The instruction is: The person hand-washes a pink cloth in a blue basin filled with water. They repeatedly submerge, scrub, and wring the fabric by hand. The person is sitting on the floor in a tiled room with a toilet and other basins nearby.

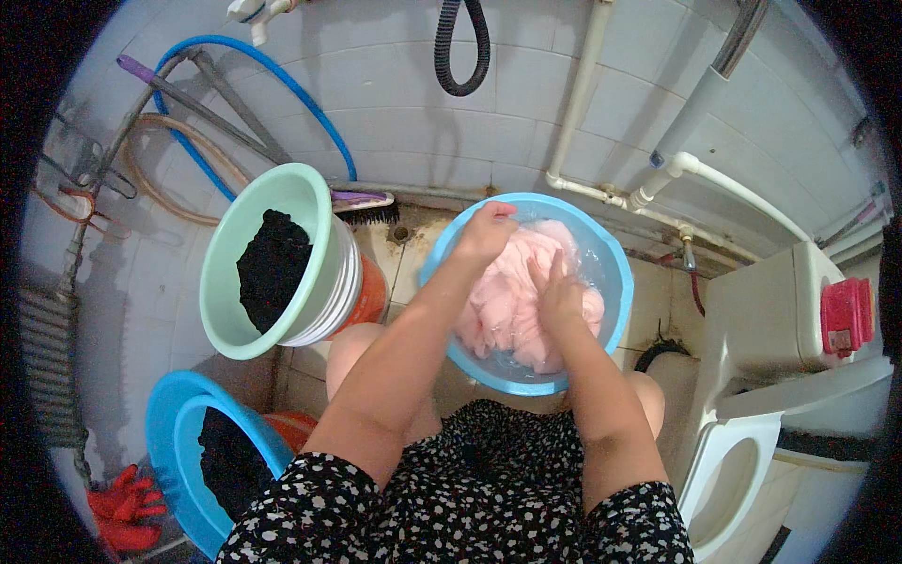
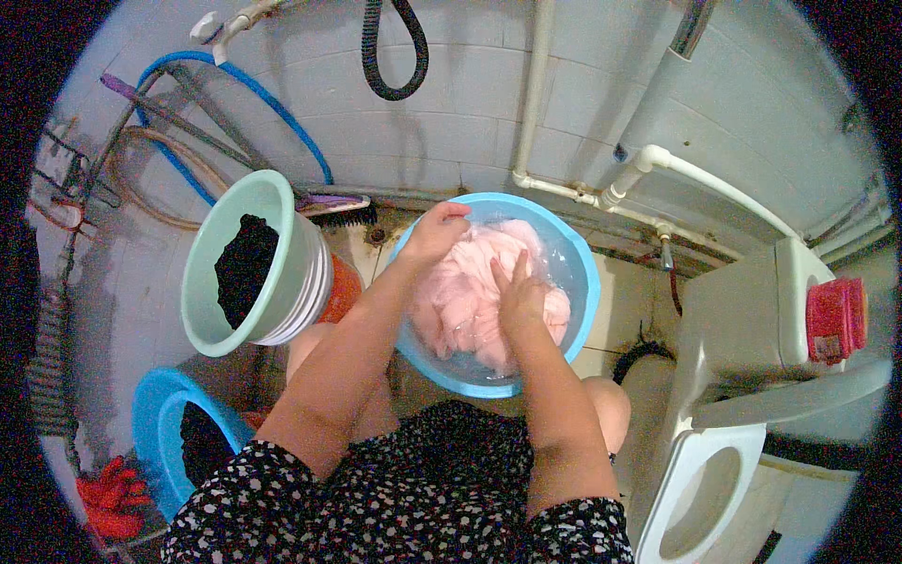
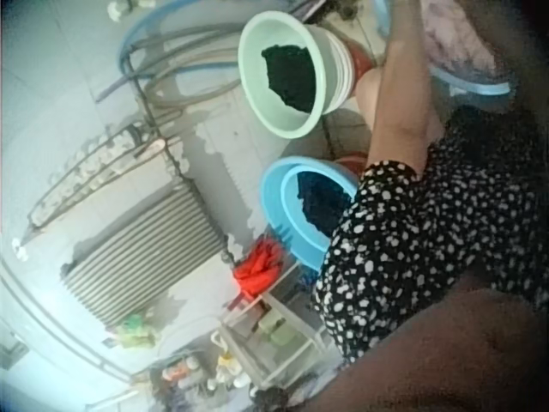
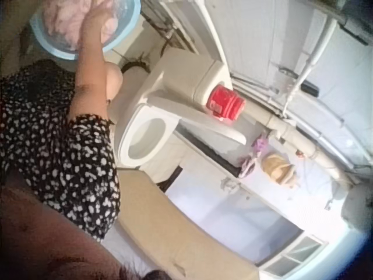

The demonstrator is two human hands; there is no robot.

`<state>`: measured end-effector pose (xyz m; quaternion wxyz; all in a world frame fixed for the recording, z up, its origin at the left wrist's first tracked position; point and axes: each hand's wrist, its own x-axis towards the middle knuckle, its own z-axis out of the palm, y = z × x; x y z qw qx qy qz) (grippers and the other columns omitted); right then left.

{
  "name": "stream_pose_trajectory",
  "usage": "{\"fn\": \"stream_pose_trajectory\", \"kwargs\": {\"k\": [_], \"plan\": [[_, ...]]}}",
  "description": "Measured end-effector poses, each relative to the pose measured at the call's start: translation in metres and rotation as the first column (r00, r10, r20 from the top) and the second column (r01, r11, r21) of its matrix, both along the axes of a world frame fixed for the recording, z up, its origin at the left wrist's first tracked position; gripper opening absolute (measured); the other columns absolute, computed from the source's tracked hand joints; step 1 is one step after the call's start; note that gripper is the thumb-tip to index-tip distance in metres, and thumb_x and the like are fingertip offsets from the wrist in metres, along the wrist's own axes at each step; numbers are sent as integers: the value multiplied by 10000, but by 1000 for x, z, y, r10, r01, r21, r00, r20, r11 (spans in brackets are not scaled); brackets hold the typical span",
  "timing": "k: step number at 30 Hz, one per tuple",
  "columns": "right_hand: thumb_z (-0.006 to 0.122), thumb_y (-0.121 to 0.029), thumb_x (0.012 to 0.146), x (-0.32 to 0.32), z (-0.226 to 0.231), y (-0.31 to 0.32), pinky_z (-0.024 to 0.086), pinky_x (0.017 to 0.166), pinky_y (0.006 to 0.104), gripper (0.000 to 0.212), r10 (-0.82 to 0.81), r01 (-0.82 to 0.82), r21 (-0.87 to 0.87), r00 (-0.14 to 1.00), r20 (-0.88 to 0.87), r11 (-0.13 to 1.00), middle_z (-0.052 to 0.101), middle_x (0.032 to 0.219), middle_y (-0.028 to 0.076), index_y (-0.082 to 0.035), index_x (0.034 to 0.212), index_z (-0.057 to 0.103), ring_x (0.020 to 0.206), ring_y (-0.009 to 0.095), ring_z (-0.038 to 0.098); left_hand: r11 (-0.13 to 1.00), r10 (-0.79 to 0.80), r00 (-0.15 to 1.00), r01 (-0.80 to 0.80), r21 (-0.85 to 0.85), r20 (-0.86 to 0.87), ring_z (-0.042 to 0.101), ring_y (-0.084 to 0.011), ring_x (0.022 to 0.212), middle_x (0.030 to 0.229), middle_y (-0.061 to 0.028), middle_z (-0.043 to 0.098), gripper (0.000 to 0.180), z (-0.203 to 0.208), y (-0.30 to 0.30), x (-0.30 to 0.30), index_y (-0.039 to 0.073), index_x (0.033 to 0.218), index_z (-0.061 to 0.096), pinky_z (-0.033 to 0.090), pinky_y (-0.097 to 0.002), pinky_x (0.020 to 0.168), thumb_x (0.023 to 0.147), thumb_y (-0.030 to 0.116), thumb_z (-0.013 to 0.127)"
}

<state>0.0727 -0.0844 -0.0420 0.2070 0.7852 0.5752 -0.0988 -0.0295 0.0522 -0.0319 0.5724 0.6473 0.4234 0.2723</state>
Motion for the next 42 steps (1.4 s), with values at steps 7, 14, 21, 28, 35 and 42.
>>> {"fn": "stream_pose_trajectory", "kwargs": {"k": [7, 14, 21, 28, 35, 42], "plan": [[606, -243, 776, 41, -39, 15, 414, 934, 412, 531, -171, 192, 44, 940, -296, 980, 429, 1338, 133, -209, 1289, 473, 1117, 307, 533, 980, -29, 997, 42, -196, 72, 555, -190, 947, 1041, -100, 586, 363, 8, -30, -3, 39, 1153, 517, 446, -307, 816, 811, 152, 562], [581, -100, 748, 32, 50, -3, 435, 885, 315, 260, 5, 559, 446, 619, -785, 699, 601, 1121, 137, -108, 987, 683, 1021, 257, 579, 828, 153, 984, -78, -556, 89, 515, -251, 1084, 1245, -134, 481, 620, -10, -35, -11, 61, 1258, 433, 424, -377, 915, 865, 541, 431], [603, -15, 693, -7, 128, -40, 398, 953, 377, 274, 555, 393, 723, 465, -689, 568, 542, 1168, 147, -93, 942, 686, 1106, 320, 513, 468, 327, 760, 386, -795, 562, 597, -316, 954, 1054, -151, 604, 692, 46, -56, -6, 65, 1137, 544, 482, -450, 864, 805, 664, 439], [746, -225, 621, -39, 111, -54, 301, 1029, 435, 658, 480, 150, 746, 680, -554, 649, 351, 1310, 195, -149, 1233, 517, 1252, 375, 326, 575, 351, 688, 377, -727, 635, 619, -301, 832, 947, -162, 610, 452, 71, -71, -13, 81, 1097, 557, 516, -408, 768, 826, 442, 529], [665, -255, 730, -28, 83, -27, 384, 898, 419, 425, 295, 471, 712, 683, -668, 521, 467, 1126, 201, -48, 1074, 525, 1072, 392, 462, 742, 335, 655, 259, -618, 677, 581, -202, 742, 873, -79, 581, 156, 25, -62, 26, 73, 911, 554, 492, -318, 634, 832, 193, 493], [406, -349, 928, 42, 8, 10, 424, 816, 420, 403, 30, 773, 420, 463, -886, 475, 579, 1032, 257, -14, 1104, 543, 965, 408, 541, 774, 272, 884, 34, -632, 380, 586, -195, 685, 817, -114, 596, 196, 20, -80, 39, 19, 879, 580, 482, -338, 569, 851, 153, 439]]}}
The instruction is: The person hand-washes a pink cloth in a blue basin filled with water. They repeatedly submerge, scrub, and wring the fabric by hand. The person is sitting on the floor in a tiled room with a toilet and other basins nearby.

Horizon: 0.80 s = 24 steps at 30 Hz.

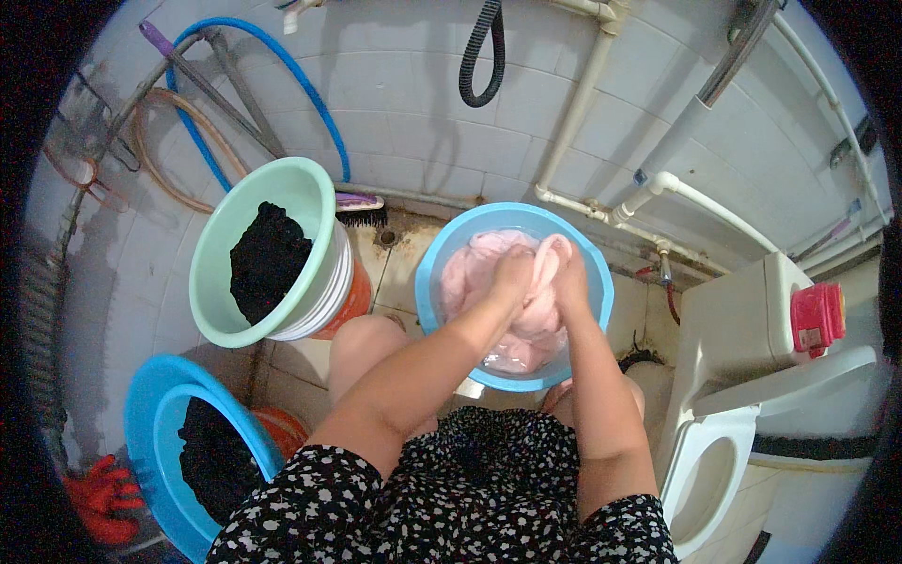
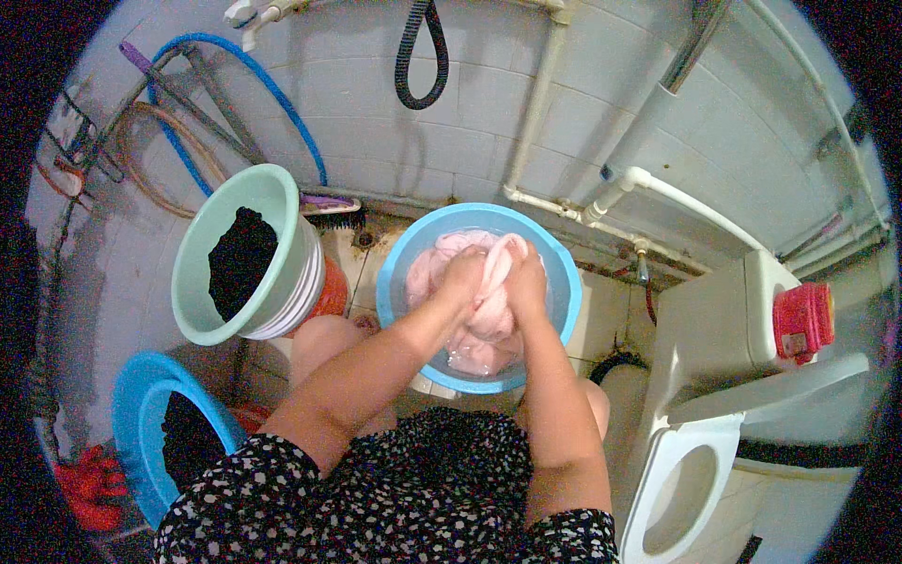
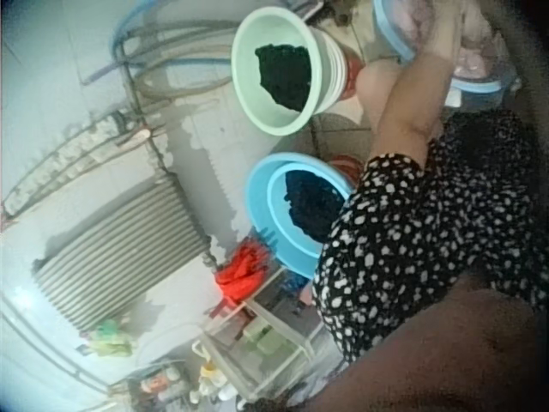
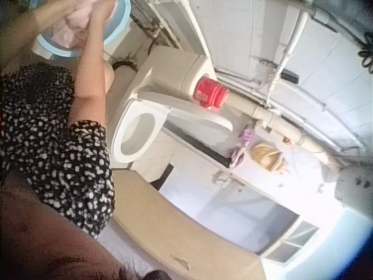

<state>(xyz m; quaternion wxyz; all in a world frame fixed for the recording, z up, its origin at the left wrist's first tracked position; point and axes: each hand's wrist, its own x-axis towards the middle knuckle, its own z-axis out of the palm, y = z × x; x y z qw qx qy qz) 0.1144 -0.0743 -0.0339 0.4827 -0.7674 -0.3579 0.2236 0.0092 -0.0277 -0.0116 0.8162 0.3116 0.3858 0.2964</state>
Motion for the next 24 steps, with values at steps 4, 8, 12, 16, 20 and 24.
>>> {"fn": "stream_pose_trajectory", "kwargs": {"k": [4, 8, 12, 16, 20, 24], "plan": [[474, -318, 929, 20, -10, -6, 459, 806, 318, 423, 14, -8, 19, 928, -371, 1000, 598, 1056, 141, 37, 1157, 514, 948, 212, 572, 842, -157, 987, 152, 518, -34, 624, -260, 802, 914, -164, 625, 228, -46, 25, -6, -1, 977, 591, 528, -385, 700, 865, 142, 453], [514, -280, 910, 25, -1, -20, 445, 839, 320, 483, -141, 151, 26, 960, -240, 988, 499, 1197, 157, 10, 1278, 398, 1050, 217, 513, 897, 92, 924, 85, -433, 371, 595, -313, 952, 1013, -185, 603, 282, 16, 40, -19, -38, 1044, 539, 494, -432, 860, 918, 169, 395], [652, -279, 785, -33, 26, -38, 383, 946, 374, 737, -196, 271, 199, 923, -330, 942, 454, 1215, 224, 61, 1332, 293, 1142, 303, 458, 929, 174, 892, -8, -370, 417, 592, -299, 968, 1064, -176, 592, 299, 28, 44, -24, -29, 1098, 516, 483, -444, 879, 929, 168, 368], [770, -232, 650, -51, 48, -41, 346, 1007, 382, 1034, 73, -144, 97, 851, 520, 985, 381, 1311, 248, 20, 1398, 102, 1228, 335, 394, 943, 30, 889, 126, -307, 457, 613, -275, 935, 1027, -153, 622, 256, 54, 33, -24, -4, 1064, 560, 503, -409, 846, 907, 161, 444], [806, -263, 596, -33, 65, -37, 367, 989, 346, 1073, 298, -315, 223, 948, 108, 922, 410, 1306, 221, -17, 1403, 143, 1205, 307, 432, 967, -204, 920, 242, -76, 335, 616, -237, 891, 958, -117, 620, 213, 64, 28, -26, 14, 1034, 548, 529, -368, 767, 889, 159, 493], [753, -250, 701, -22, 54, -34, 418, 899, 309, 661, 255, -214, 232, 953, -166, 949, 563, 1126, 161, -21, 1239, 445, 1050, 245, 537, 967, -124, 991, 108, 230, 58, 613, -211, 845, 892, -90, 611, 224, 62, 42, -30, 10, 1003, 542, 534, -346, 733, 870, 190, 536]]}}
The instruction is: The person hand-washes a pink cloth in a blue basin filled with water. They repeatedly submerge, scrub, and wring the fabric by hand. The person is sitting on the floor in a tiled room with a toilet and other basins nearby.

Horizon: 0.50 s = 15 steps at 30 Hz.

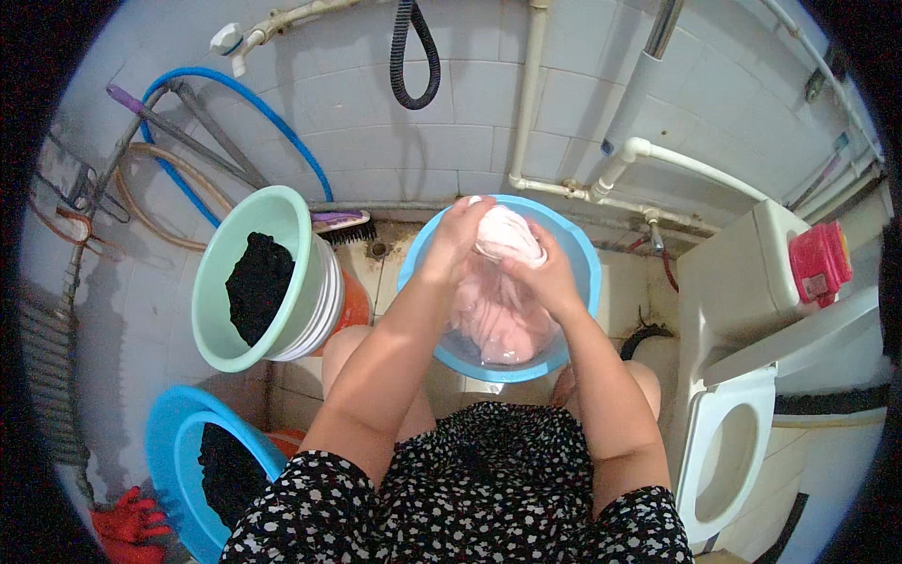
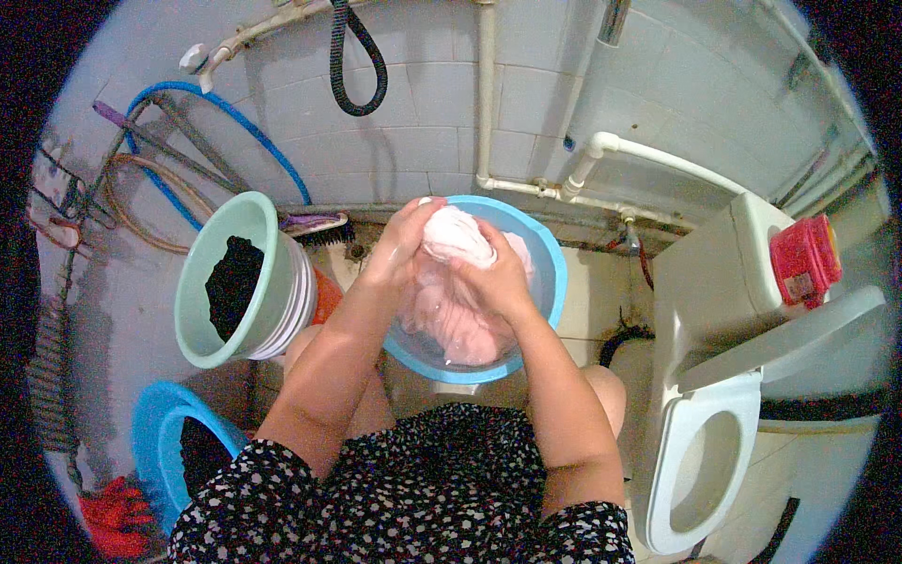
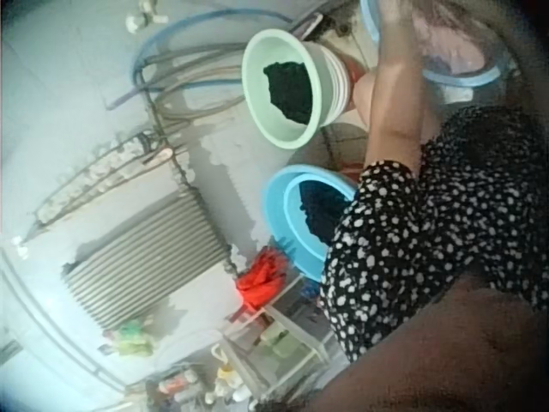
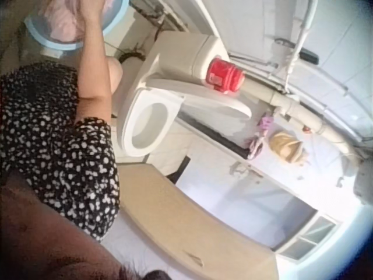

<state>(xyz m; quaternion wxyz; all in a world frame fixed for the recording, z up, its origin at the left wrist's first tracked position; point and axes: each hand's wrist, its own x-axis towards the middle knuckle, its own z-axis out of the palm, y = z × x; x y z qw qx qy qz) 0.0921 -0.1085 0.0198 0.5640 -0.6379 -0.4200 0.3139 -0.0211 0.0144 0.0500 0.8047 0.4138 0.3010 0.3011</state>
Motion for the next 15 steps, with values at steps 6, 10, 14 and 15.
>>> {"fn": "stream_pose_trajectory", "kwargs": {"k": [6, 10, 14, 15], "plan": [[608, -228, 869, 3, 3, 4, 434, 707, 236, 180, -133, 221, 113, 848, -513, 969, 614, 784, 13, -52, 832, 615, 738, 84, 534, 970, 117, 993, -108, -218, 28, 584, -175, 788, 843, -64, 593, 296, -51, 9, 9, 10, 1060, 513, 490, -317, 656, 851, 210, 580], [635, -260, 820, 24, -1, 3, 442, 774, 308, 232, -273, 327, -131, 909, 315, 936, 599, 981, 90, -64, 943, 624, 879, 187, 546, 975, 179, 950, -135, 179, -257, 579, -181, 791, 836, -48, 589, 254, -62, 17, -2, 47, 1001, 567, 490, -315, 703, 830, 229, 612], [662, -375, 742, 13, -21, 12, 366, 933, 487, 563, 125, 218, -376, 700, 703, 901, 373, 1341, 202, -161, 1242, 517, 1217, 345, 369, 772, 150, 707, 352, 529, -691, 544, -251, 982, 1096, -122, 539, 361, -118, 33, -15, 44, 1069, 578, 452, -390, 850, 799, 280, 622], [657, -407, 738, 1, -24, 12, 333, 952, 533, 599, 143, 195, -364, 678, 721, 911, 335, 1368, 210, -189, 1271, 492, 1258, 358, 318, 628, 257, 619, 477, 615, -742, 524, -262, 1030, 1155, -142, 507, 392, -106, 17, -14, 47, 1092, 574, 437, -390, 879, 789, 291, 621]]}}
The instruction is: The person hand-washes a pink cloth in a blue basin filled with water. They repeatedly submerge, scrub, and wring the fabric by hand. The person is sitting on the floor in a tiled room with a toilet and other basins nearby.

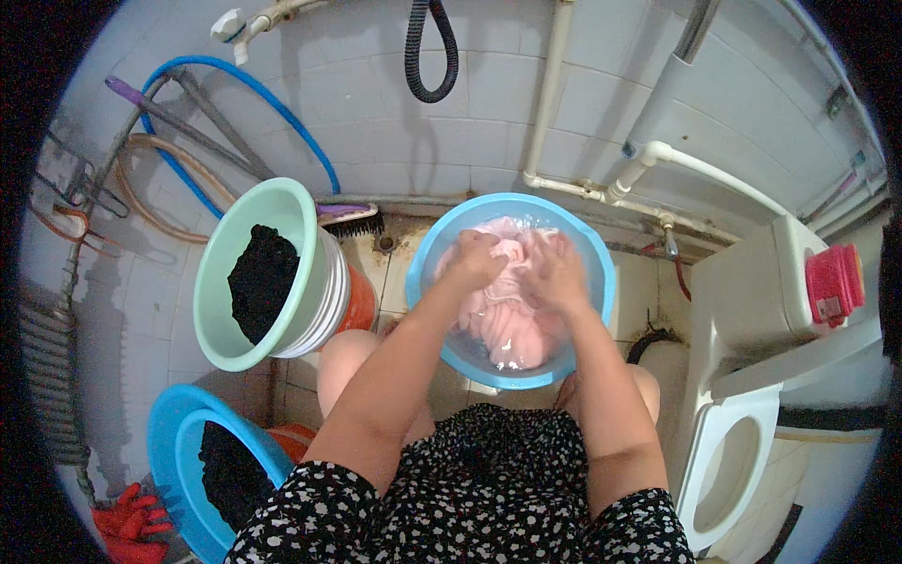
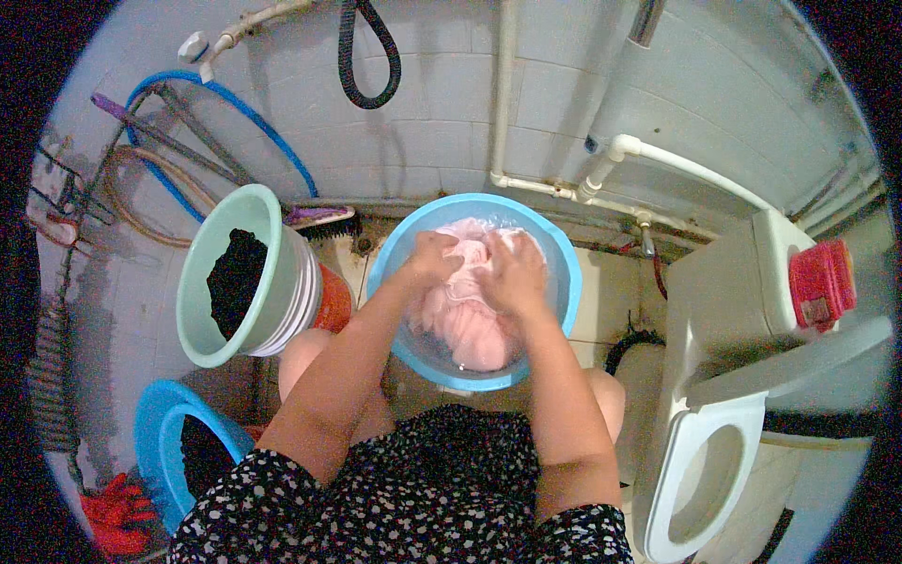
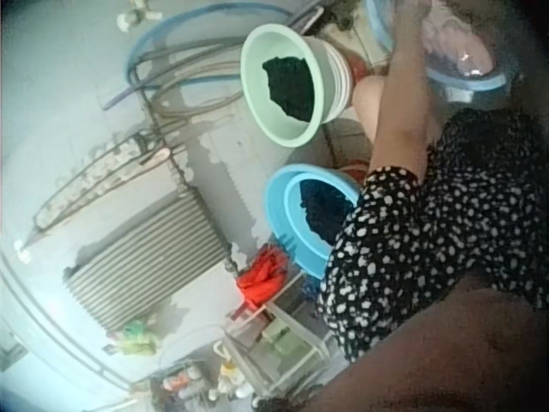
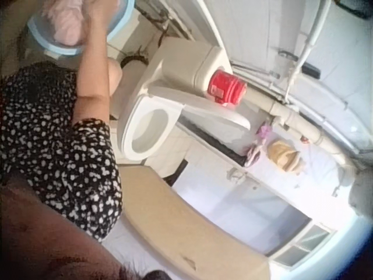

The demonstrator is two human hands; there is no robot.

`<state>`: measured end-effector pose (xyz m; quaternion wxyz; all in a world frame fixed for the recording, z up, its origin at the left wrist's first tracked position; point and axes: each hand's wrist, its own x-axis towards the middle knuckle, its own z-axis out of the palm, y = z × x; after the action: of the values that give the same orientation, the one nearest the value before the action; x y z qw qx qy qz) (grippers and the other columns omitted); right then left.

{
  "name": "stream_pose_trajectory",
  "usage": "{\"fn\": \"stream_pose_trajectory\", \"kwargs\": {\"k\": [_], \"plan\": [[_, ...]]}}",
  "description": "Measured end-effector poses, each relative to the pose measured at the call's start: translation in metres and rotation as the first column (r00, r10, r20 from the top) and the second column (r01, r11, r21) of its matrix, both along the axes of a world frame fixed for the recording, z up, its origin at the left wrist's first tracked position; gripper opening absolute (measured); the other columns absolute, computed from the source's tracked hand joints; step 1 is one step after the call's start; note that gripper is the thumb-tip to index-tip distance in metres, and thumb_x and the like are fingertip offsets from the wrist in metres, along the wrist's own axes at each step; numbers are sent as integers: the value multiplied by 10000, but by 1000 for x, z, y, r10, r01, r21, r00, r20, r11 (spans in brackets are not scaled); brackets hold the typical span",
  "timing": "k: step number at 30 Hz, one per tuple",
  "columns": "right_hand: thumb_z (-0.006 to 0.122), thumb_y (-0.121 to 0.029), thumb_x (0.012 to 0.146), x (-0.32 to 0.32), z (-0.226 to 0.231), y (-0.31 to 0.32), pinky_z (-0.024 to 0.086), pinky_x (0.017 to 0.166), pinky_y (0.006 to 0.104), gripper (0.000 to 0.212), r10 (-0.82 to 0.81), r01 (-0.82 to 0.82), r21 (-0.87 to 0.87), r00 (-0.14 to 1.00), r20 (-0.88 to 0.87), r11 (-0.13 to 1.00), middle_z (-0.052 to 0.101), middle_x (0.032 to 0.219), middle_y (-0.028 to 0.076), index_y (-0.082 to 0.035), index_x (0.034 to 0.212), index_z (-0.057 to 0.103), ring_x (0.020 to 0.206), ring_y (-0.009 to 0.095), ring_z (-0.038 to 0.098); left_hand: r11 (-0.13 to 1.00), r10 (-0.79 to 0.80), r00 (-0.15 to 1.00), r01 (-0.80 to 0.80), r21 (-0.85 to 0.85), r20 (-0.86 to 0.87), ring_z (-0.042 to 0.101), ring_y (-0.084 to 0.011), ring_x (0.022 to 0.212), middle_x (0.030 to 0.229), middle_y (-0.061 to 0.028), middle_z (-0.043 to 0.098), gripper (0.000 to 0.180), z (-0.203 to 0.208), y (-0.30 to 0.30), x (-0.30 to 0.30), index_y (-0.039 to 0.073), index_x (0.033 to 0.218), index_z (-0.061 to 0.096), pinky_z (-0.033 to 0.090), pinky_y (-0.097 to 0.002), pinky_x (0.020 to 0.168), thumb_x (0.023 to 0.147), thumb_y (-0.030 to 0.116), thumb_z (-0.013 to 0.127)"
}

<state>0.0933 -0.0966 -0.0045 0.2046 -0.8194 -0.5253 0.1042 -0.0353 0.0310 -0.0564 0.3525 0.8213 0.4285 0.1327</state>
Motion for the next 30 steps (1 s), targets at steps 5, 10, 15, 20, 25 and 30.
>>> {"fn": "stream_pose_trajectory", "kwargs": {"k": [5, 10, 15, 20, 25, 30], "plan": [[602, -587, 712, -33, -36, 8, 175, 953, 701, 698, 17, -8, -114, 997, 77, 993, 173, 1452, 220, -271, 1314, 447, 1346, 411, 126, 978, -24, 982, 62, 200, -186, 479, -306, 1127, 1259, -168, 454, 445, 83, -15, -8, 91, 1160, 556, 405, -409, 935, 780, 320, 592], [566, -521, 761, -45, -77, 25, 129, 972, 688, 645, 134, -85, -233, 970, 204, 969, 198, 1448, 204, -219, 1319, 442, 1324, 410, 177, 962, -196, 917, 248, 112, -349, 588, -334, 959, 1047, -172, 598, 388, 97, 1, -21, 91, 1106, 568, 467, -445, 820, 812, 343, 540], [533, -331, 803, -26, -175, 52, 282, 1017, 497, 573, 145, -120, -98, 937, 317, 988, 397, 1341, 195, -87, 1311, 433, 1264, 329, 344, 954, -233, 895, 285, 88, -379, 608, -334, 921, 999, -179, 621, 357, 102, 10, -16, 81, 1068, 576, 474, -464, 785, 825, 336, 522], [562, -322, 796, -20, -80, 82, 383, 904, 380, 409, 24, -101, -383, 980, -200, 918, 551, 1146, 156, -77, 1123, 580, 1069, 275, 500, 934, -276, 921, 325, 148, -276, 609, -339, 913, 976, -175, 628, 336, 114, 6, -23, 79, 1070, 576, 474, -458, 783, 832, 309, 519], [591, -337, 783, 21, -112, 63, 407, 841, 346, 330, -175, 138, -109, 703, -690, 984, 623, 951, 115, -60, 949, 662, 937, 273, 541, 925, -248, 946, 296, 238, -210, 614, -335, 885, 947, -160, 636, 298, 129, -9, -28, 71, 1028, 587, 482, -446, 761, 830, 280, 511], [678, -337, 728, 27, -20, 13, 361, 864, 407, 324, 199, -199, -9, 980, -3, 980, 555, 939, 132, -62, 899, 675, 926, 272, 498, 928, -229, 941, 288, 235, -248, 625, -319, 834, 923, -141, 643, 306, 135, -11, -41, 62, 1000, 591, 489, -454, 722, 835, 304, 503]]}}
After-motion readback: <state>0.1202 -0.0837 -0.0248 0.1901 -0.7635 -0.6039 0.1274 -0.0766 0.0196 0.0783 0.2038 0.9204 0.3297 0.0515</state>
